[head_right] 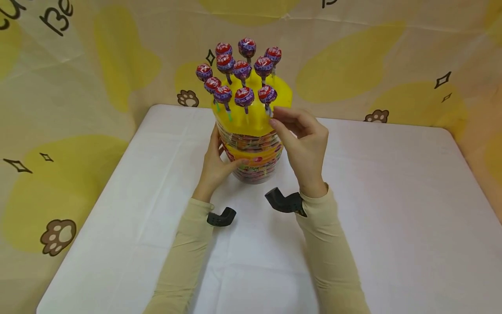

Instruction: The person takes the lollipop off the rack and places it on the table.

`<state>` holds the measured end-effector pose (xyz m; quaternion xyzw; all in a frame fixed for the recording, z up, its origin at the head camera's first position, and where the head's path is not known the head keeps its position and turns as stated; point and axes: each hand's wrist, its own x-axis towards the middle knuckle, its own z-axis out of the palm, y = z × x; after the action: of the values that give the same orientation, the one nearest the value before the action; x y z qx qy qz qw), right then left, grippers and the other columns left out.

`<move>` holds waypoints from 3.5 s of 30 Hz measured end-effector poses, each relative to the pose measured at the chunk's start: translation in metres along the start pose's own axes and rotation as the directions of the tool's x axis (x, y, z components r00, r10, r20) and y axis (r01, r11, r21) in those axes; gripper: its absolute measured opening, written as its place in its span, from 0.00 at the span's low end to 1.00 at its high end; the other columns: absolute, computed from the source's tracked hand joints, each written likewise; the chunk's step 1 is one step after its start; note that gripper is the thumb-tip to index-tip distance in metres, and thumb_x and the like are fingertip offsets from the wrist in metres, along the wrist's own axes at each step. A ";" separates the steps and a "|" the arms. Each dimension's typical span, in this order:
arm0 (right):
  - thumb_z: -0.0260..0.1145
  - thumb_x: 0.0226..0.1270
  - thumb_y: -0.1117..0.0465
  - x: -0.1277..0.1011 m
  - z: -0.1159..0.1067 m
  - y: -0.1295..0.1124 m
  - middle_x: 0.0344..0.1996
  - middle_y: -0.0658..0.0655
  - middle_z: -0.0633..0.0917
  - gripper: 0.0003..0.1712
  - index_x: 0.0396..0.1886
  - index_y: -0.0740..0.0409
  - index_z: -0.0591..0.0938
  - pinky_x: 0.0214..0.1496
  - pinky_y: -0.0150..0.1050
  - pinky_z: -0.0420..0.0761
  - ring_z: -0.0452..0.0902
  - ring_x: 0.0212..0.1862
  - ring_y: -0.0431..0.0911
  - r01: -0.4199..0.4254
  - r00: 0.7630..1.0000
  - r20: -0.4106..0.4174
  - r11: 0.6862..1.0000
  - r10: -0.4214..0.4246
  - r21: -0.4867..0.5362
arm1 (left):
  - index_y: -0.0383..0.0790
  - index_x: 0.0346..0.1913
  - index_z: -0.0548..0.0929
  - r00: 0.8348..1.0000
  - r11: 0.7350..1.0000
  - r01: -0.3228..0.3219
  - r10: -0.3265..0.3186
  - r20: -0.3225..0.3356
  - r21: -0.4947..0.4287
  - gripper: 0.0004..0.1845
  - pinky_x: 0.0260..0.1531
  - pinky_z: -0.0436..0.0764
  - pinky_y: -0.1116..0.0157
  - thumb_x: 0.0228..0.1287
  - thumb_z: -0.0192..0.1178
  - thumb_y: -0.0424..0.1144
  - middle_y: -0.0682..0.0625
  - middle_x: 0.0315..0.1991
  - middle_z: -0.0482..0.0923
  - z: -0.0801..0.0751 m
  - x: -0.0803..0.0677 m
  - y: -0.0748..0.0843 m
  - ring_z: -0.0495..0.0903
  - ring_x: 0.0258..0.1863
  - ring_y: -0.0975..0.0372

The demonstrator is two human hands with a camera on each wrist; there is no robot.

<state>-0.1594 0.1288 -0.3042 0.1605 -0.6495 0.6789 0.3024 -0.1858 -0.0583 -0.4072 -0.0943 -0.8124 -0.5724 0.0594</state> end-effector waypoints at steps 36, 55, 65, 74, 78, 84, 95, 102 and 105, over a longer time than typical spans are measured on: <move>0.67 0.53 0.77 0.008 -0.006 -0.004 0.31 0.62 0.86 0.06 0.32 0.71 0.86 0.42 0.36 0.83 0.80 0.31 0.51 -0.020 0.974 -0.216 0.980 0.064 0.199 | 0.49 0.76 0.39 1.000 1.000 0.001 -0.001 0.004 0.005 0.58 0.68 0.58 0.54 0.52 0.72 0.43 0.49 0.74 0.47 0.000 0.001 0.001 0.51 0.71 0.56; 0.68 0.49 0.81 -0.004 -0.058 0.029 0.24 0.61 0.85 0.06 0.30 0.78 0.83 0.32 0.36 0.84 0.81 0.25 0.49 -0.100 0.933 -0.307 0.956 0.186 0.275 | 0.47 0.76 0.40 1.000 1.000 -0.010 0.010 0.007 -0.015 0.58 0.69 0.57 0.55 0.51 0.72 0.43 0.48 0.74 0.46 0.003 0.001 0.001 0.51 0.72 0.56; 0.72 0.47 0.78 -0.002 -0.080 0.047 0.24 0.62 0.84 0.08 0.30 0.78 0.83 0.31 0.33 0.84 0.80 0.24 0.49 -0.203 0.889 -0.352 0.942 0.292 0.267 | 0.47 0.76 0.39 1.000 1.000 -0.021 0.021 0.010 -0.005 0.58 0.69 0.57 0.55 0.51 0.72 0.43 0.48 0.74 0.46 0.003 0.001 0.001 0.51 0.71 0.57; 0.69 0.54 0.75 -0.007 -0.098 0.075 0.26 0.57 0.85 0.04 0.31 0.71 0.85 0.37 0.31 0.84 0.81 0.26 0.45 -0.464 0.849 -0.189 0.868 0.493 0.178 | 0.47 0.75 0.39 1.000 1.000 -0.026 0.026 0.000 0.001 0.58 0.69 0.57 0.56 0.51 0.72 0.42 0.48 0.75 0.45 0.000 0.001 0.000 0.50 0.72 0.57; 0.68 0.55 0.75 -0.011 -0.109 0.090 0.25 0.55 0.86 0.03 0.30 0.67 0.86 0.36 0.30 0.84 0.82 0.26 0.43 -0.540 0.819 -0.134 0.828 0.558 0.147 | 0.47 0.75 0.39 1.000 1.000 -0.025 0.025 0.003 -0.001 0.58 0.69 0.57 0.56 0.52 0.72 0.42 0.48 0.75 0.45 0.000 0.002 0.000 0.50 0.72 0.56; 0.69 0.55 0.74 -0.020 -0.127 0.111 0.25 0.54 0.86 0.04 0.29 0.64 0.87 0.34 0.29 0.83 0.83 0.27 0.41 -0.676 0.724 -0.114 0.733 0.680 0.081 | 0.47 0.75 0.39 1.000 1.000 -0.019 0.019 0.003 0.000 0.58 0.69 0.57 0.55 0.51 0.72 0.42 0.48 0.74 0.45 0.002 0.002 0.000 0.50 0.72 0.56; 0.66 0.58 0.75 -0.031 -0.145 0.133 0.22 0.48 0.86 0.11 0.24 0.56 0.87 0.31 0.27 0.83 0.82 0.25 0.37 -0.796 0.605 -0.063 0.605 0.794 -0.019 | 0.46 0.75 0.39 1.000 1.000 -0.031 0.031 0.006 0.001 0.58 0.69 0.57 0.55 0.51 0.72 0.42 0.47 0.74 0.45 0.002 0.001 -0.001 0.50 0.72 0.55; 0.67 0.56 0.76 -0.035 -0.143 0.141 0.22 0.50 0.85 0.10 0.23 0.58 0.86 0.30 0.27 0.82 0.82 0.24 0.37 -0.791 0.610 -0.087 0.612 0.787 -0.005 | 0.46 0.75 0.39 0.999 0.999 -0.054 0.054 0.009 -0.001 0.58 0.69 0.57 0.54 0.52 0.72 0.43 0.47 0.75 0.45 0.002 0.001 -0.001 0.50 0.72 0.56; 0.67 0.55 0.77 -0.035 -0.141 0.144 0.21 0.50 0.85 0.10 0.23 0.60 0.87 0.29 0.26 0.82 0.81 0.23 0.36 -0.778 0.627 -0.106 0.628 0.772 -0.025 | 0.46 0.75 0.39 0.999 0.999 -0.053 0.053 0.008 -0.001 0.59 0.69 0.57 0.54 0.51 0.71 0.44 0.47 0.75 0.45 0.001 0.001 -0.001 0.50 0.72 0.56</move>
<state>-0.1972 0.2635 -0.4528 -0.1736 -0.6647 0.7265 0.0137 -0.1869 -0.0575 -0.4085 -0.1184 -0.8097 -0.5704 0.0713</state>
